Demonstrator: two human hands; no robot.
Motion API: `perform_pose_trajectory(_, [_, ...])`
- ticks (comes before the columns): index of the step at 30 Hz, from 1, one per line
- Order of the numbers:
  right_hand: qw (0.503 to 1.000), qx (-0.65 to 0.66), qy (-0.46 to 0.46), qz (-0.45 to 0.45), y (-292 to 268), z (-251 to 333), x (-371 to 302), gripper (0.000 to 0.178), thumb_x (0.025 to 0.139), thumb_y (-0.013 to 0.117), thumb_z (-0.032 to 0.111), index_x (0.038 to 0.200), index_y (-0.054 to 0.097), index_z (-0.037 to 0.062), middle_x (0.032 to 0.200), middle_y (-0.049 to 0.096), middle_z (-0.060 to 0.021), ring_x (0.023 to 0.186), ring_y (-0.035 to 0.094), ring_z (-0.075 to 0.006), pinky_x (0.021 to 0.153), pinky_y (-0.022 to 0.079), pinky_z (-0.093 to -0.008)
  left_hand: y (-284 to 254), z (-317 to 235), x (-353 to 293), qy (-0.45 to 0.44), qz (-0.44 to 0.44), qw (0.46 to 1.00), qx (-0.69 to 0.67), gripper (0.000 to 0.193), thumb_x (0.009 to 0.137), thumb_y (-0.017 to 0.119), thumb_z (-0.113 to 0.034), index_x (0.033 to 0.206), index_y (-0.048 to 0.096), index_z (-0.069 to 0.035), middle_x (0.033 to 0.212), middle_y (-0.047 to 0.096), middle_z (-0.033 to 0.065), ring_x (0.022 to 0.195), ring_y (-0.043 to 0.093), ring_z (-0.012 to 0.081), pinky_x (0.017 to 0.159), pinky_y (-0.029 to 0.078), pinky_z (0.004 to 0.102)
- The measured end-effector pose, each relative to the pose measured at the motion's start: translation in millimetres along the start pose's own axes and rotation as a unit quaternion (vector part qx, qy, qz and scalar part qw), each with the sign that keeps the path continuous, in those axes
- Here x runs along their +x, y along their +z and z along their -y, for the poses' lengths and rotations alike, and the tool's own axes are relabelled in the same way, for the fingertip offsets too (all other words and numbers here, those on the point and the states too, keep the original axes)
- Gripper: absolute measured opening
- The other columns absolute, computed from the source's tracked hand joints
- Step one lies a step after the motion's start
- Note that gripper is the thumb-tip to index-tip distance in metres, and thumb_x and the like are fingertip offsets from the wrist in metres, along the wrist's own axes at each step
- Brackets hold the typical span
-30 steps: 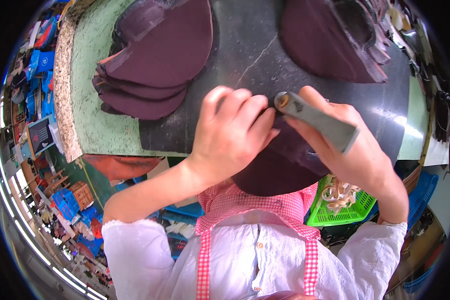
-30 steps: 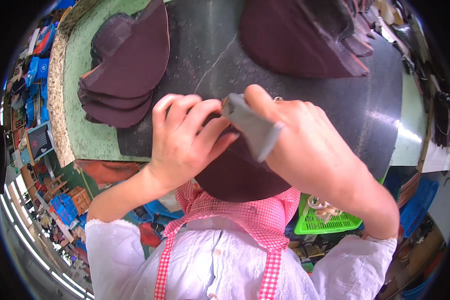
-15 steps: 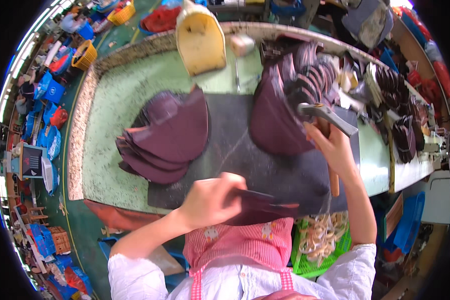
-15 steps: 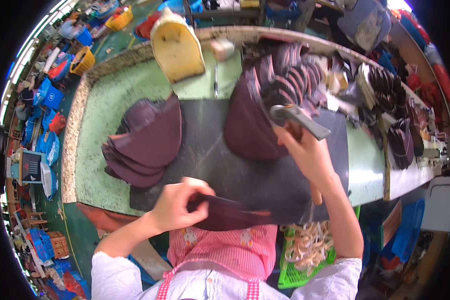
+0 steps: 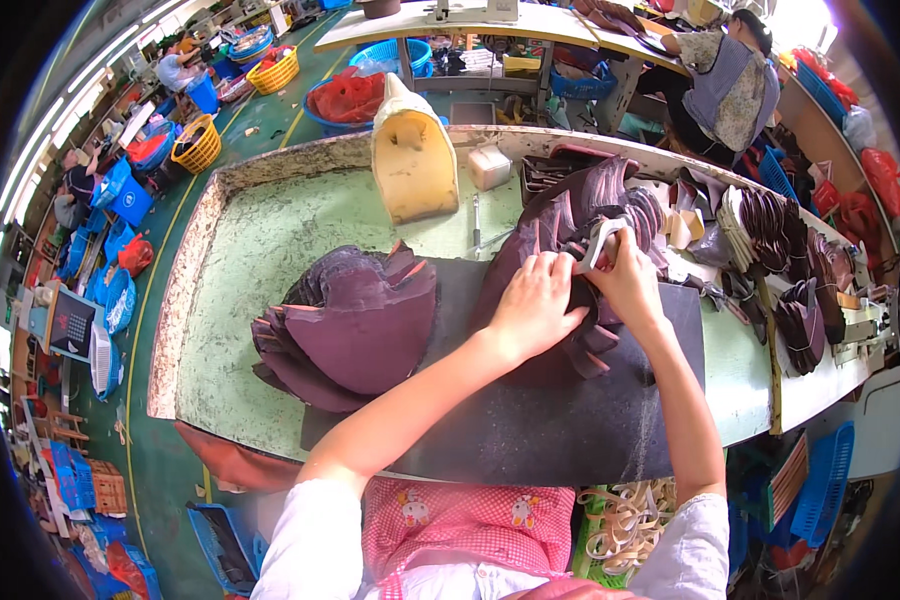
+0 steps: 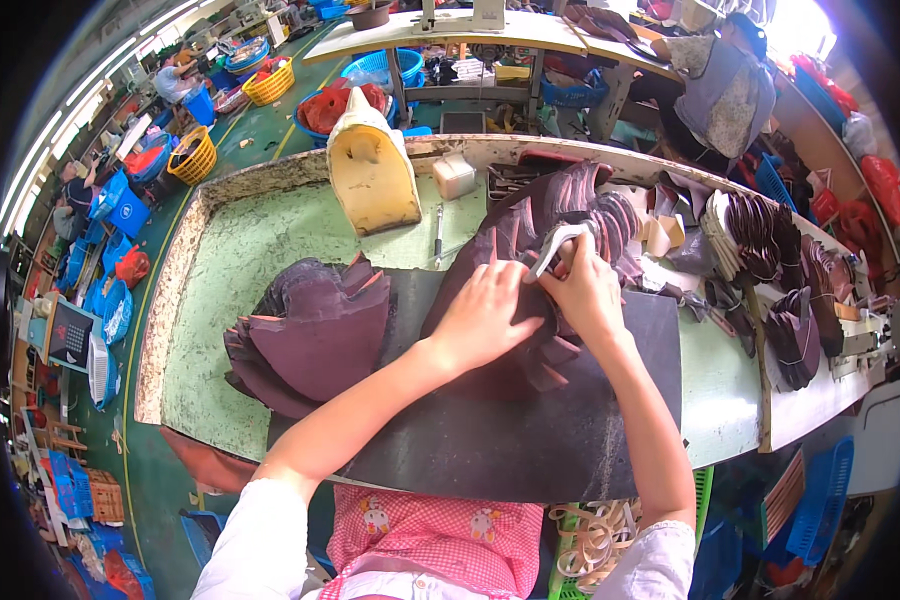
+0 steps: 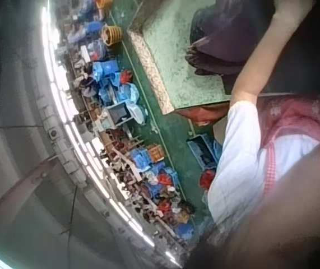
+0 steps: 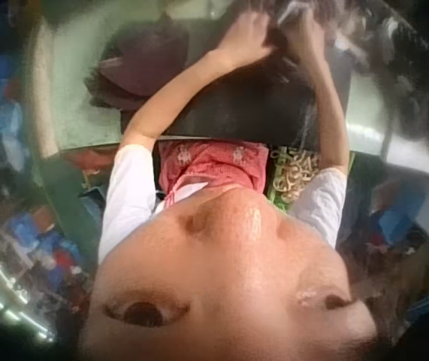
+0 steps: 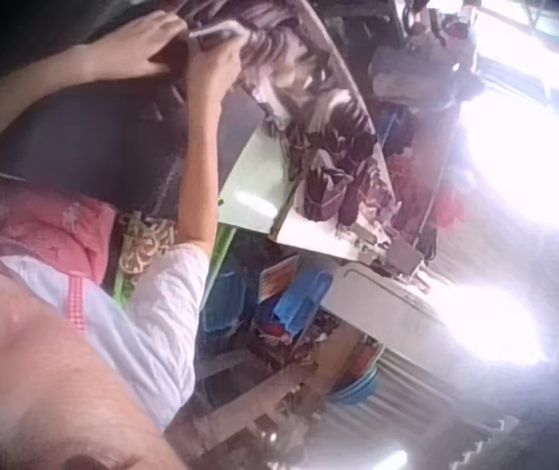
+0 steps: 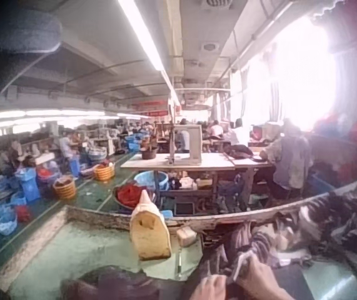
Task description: The person repeatedly takes leather shoe upper pieces, folds their edges by hand, and hammers the folded edges with a hammer before stacking them onto a pile.
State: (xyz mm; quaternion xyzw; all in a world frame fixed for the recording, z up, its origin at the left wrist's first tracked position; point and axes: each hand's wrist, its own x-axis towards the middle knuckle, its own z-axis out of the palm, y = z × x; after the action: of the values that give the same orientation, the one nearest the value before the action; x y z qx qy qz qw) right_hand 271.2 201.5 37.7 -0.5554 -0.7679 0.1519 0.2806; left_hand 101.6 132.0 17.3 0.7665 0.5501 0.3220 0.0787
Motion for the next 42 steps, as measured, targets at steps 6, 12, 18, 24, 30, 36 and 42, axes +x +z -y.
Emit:
perform_pose_trajectory(6, [0.997,0.035,0.046,0.054,0.4,-12.8,9.8,0.054,0.081,0.087,0.028,0.111,0.051,0.0016,0.085,0.071,-0.0154,0.083,0.071,-0.037,0.074,0.055,-0.0466,2.3,-8.6,19.7,-0.075,0.088,0.989,0.092,0.07,0.075,0.088,-0.034,0.126,0.053,-0.003,0.113,0.063,0.0164,0.106,0.065,0.0365,0.088,0.056,0.0455])
perform_pose_trajectory(12, [0.997,0.051,0.044,0.034,-2.4,-30.4,2.9,0.046,0.087,0.081,0.028,0.113,0.052,0.0019,0.087,0.069,-0.0213,0.085,0.069,-0.042,0.077,0.053,-0.0498,-73.6,-34.3,-19.5,0.182,-0.007,0.983,-0.031,0.027,0.079,0.085,-0.027,0.09,0.071,-0.007,0.084,0.065,0.0089,0.095,0.067,0.0275,0.08,0.054,0.0403])
perform_pose_trajectory(18, [0.974,0.208,0.073,0.045,-48.7,22.8,-35.4,0.021,0.098,0.069,0.016,0.109,0.064,-0.0004,0.086,0.067,-0.0186,0.072,0.063,-0.0209,0.069,0.05,-0.0321,-112.0,-24.8,-88.1,-0.159,0.387,0.718,-0.556,0.039,0.096,0.077,-0.019,0.13,0.068,-0.003,0.121,0.073,0.0064,0.111,0.065,0.0102,0.1,0.05,0.0287])
perform_pose_trajectory(24, [0.886,0.241,-0.033,0.394,-89.9,84.9,-133.7,0.019,0.094,0.074,0.015,0.104,0.064,0.0024,0.08,0.066,-0.0138,0.066,0.067,-0.0292,0.064,0.053,-0.037,-84.1,-4.9,-149.6,-0.078,0.235,0.918,-0.309,0.022,0.096,0.071,-0.021,0.112,0.074,-0.006,0.099,0.075,0.0123,0.092,0.071,0.0255,0.081,0.056,0.0372])
perform_pose_trajectory(30, [0.868,0.154,-0.019,0.472,-50.9,84.8,-186.9,0.029,0.089,0.069,0.015,0.105,0.049,0.0019,0.076,0.065,-0.0203,0.07,0.069,-0.0423,0.059,0.054,-0.0484,-78.0,1.4,-142.4,-0.004,0.199,0.965,-0.173,0.025,0.078,0.082,-0.014,0.103,0.08,-0.015,0.093,0.065,0.0014,0.092,0.059,0.0238,0.084,0.05,0.0392])
perform_pose_trajectory(36, [0.872,0.172,0.0,0.458,-43.3,82.7,-196.4,0.036,0.086,0.071,0.016,0.108,0.045,0.003,0.077,0.066,-0.0209,0.07,0.069,-0.0429,0.057,0.054,-0.0491,-75.5,7.3,-139.6,0.035,0.214,0.968,-0.127,0.021,0.078,0.083,-0.022,0.098,0.081,-0.016,0.09,0.066,-0.0024,0.092,0.058,0.0205,0.084,0.043,0.0355])
perform_pose_trajectory(42, [0.858,0.183,0.021,0.48,-45.8,80.3,-196.8,0.037,0.084,0.071,0.01,0.112,0.048,0.0025,0.079,0.065,-0.0193,0.071,0.07,-0.0421,0.059,0.055,-0.0484,-73.3,17.1,-126.2,0.124,0.221,0.959,-0.13,0.015,0.074,0.085,-0.019,0.087,0.079,-0.018,0.091,0.065,-0.0041,0.094,0.058,0.0201,0.083,0.043,0.0362])
